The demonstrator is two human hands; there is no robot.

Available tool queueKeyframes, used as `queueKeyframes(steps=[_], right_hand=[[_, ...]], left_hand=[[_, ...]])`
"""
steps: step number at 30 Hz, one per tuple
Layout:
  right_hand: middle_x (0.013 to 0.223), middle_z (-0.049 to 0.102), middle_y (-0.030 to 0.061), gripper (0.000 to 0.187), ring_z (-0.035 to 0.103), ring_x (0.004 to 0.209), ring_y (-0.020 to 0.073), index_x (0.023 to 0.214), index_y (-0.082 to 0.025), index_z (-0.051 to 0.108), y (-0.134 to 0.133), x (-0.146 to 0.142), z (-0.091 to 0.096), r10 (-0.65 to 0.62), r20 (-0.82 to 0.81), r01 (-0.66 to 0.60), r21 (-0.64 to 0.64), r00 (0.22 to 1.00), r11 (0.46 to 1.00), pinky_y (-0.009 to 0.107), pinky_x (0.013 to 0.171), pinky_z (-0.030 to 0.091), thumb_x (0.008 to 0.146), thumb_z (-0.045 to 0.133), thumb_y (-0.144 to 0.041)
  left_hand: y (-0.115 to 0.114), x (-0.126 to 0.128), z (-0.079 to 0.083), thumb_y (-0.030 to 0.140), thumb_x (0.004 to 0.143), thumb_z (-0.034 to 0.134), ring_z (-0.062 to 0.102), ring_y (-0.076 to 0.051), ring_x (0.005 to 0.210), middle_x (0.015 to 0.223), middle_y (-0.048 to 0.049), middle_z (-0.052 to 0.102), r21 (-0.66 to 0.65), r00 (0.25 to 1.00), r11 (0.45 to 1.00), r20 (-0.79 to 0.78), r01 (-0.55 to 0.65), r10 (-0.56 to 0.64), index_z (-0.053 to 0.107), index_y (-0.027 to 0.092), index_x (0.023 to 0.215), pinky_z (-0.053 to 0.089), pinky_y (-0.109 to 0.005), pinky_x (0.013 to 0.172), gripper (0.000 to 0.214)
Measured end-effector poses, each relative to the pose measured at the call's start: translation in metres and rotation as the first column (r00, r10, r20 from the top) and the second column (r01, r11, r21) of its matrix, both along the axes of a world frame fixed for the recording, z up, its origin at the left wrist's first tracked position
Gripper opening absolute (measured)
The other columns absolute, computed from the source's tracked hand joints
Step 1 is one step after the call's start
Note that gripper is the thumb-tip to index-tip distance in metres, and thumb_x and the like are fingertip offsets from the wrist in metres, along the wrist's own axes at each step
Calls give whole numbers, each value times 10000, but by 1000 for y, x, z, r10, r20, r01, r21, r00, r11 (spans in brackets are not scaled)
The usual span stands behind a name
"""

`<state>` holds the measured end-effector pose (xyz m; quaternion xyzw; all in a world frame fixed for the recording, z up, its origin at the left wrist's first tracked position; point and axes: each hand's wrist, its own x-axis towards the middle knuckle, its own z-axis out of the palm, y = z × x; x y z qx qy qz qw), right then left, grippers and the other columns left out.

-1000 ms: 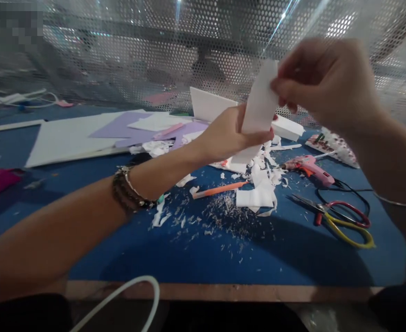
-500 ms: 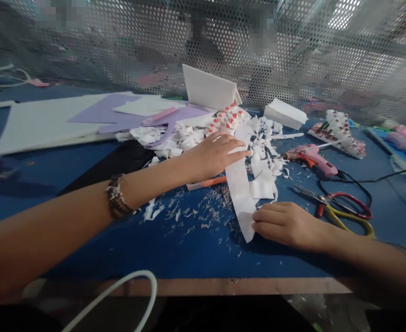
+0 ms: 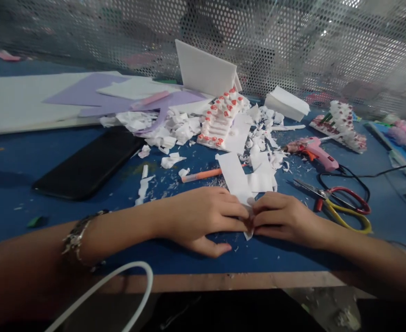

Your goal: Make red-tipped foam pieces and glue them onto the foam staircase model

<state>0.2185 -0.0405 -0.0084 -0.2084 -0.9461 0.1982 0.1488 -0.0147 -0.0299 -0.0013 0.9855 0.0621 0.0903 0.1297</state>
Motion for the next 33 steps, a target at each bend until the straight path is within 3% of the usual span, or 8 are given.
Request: queueKeyframes(steps=[5,9,12,15,23,28,33], right_hand=[[878,582,51,141,531,826,108,848,-171,633,-1,-3,-2,-75,-29,72,-98,997,993,231,734,438,845,507,-231],[830,562,47,99,540,780,102,779,-147,614,0,-8,-2,-141,-59,126,-201,988,971,224,702,449,809,545,-211],[830,555,45,86,539,774,101,769,-142,605,0,-9,-1,-171,-54,154,-237,984,959,221,694,446,797,550,-202],[808,553,41,86,537,758,97,738,-139,590,-1,-9,-1,-188,-66,167,-246,980,955,211,679,441,791,550,-195],[795,538,31,74,525,727,91,740,-147,587,-2,-12,-4,-227,-60,207,-235,972,950,202,651,435,783,559,-200],[788,519,28,82,520,701,86,728,-145,584,-3,-11,-7,-260,-60,240,-229,964,943,198,628,430,785,558,-199],[812,515,32,114,515,707,86,743,-144,580,-2,-9,-7,-262,-26,250,-223,965,942,201,638,433,808,551,-233]], left_hand=[[3,0,0,272,791,496,591,-211,878,1032,-103,641,-48,998,999,63,-1,4,606,153,1000,446,-331,796,264],[1,0,1,333,785,492,599,-231,838,956,-125,657,39,998,999,57,10,-13,603,120,964,472,-352,755,299],[1,0,1,385,786,499,600,-240,831,951,-132,653,94,998,995,39,34,-38,572,109,1070,481,-356,734,403],[1,0,1,408,778,524,602,-243,816,943,-132,648,105,998,993,34,55,-59,551,115,1138,483,-361,729,465],[1,1,1,442,781,503,596,-246,851,932,-126,657,42,1000,999,-8,21,-21,594,144,1098,461,-383,810,444],[1,1,2,427,808,475,586,-255,830,953,-151,646,62,999,997,-13,36,-36,586,81,1101,472,-365,732,467],[1,0,2,443,799,484,580,-255,848,957,-142,640,46,999,999,-46,12,-10,583,122,1106,469,-347,699,456]])
